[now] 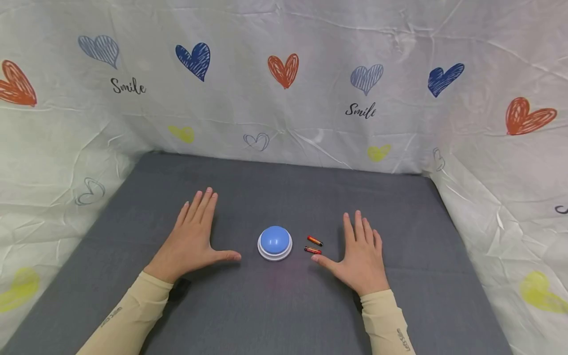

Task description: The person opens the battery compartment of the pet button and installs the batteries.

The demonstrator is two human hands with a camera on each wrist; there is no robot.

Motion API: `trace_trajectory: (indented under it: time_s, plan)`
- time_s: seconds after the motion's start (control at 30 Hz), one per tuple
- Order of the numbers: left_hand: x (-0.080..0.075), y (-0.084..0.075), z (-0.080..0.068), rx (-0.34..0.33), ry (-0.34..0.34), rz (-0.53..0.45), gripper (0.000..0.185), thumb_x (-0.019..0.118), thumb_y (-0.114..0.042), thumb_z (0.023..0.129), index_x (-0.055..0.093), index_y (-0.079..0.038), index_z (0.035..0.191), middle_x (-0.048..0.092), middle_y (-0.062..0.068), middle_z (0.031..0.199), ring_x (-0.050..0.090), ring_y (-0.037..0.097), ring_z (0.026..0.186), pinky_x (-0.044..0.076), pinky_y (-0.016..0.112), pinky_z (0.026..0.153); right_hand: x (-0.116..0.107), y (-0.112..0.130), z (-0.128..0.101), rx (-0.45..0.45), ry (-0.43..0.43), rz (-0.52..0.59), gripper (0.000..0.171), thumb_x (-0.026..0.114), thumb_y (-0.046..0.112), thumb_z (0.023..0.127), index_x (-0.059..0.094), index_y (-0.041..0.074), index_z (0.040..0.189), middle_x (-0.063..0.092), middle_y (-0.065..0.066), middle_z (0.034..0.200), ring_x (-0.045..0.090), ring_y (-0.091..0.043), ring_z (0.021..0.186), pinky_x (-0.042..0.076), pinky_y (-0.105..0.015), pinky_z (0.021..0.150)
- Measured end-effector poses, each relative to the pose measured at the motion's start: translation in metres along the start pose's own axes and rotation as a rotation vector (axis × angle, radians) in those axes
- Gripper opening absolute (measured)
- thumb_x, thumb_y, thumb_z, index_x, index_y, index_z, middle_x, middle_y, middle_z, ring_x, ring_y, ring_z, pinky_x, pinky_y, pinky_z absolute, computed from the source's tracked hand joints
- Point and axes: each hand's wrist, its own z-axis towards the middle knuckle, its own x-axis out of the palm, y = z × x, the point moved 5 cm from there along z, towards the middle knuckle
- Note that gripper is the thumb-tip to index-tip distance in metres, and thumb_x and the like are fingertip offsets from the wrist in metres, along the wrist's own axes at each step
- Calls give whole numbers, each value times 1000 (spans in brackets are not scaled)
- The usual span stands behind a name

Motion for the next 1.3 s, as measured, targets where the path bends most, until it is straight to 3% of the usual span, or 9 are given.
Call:
trace_trajectory:
  time_s: [0.37, 0.7, 0.97, 1.2, 1.3]
  plan:
    - [6, -10, 0, 36, 44, -21, 156, 77, -94, 67, 2, -8, 174, 1, 13, 183, 2, 37, 171, 11, 65, 134, 7, 21, 3, -48, 16, -2, 135, 68, 95, 76, 20, 16, 175, 15, -18, 182, 20, -43, 166, 15, -68, 130]
    - [26, -52, 8, 136, 117, -15, 149, 84, -82, 73, 5, -8, 175, 1, 12, 184, 3, 34, 171, 16, 61, 135, 16, 61, 13, -169, 30, 18, 135, 73, 93, 72, 24, 19, 174, 22, -10, 181, 25, -40, 166, 18, -66, 130]
    - [37, -83, 8, 226, 178, -1, 136, 86, -69, 81, 7, -10, 175, 6, 9, 184, 10, 32, 171, 24, 57, 134, 31, 90, 16, -285, 71, 20, 124, 67, 90, 81, 24, 21, 174, 28, -7, 180, 31, -37, 164, 23, -65, 130]
    - [34, -92, 7, 266, 163, 11, 123, 85, -60, 88, 13, -7, 174, 15, 11, 183, 18, 33, 169, 30, 54, 132, 28, 98, 16, -329, 78, 75, 108, 73, 76, 90, 33, 17, 171, 45, -8, 172, 45, -36, 156, 28, -66, 127]
    - [32, -94, 8, 269, 154, -5, 116, 85, -54, 91, 19, -5, 173, 23, 13, 180, 30, 34, 166, 37, 54, 129, 26, 100, 17, -338, 94, 98, 101, 77, 67, 92, 39, 13, 169, 51, -11, 167, 50, -36, 152, 31, -65, 125]
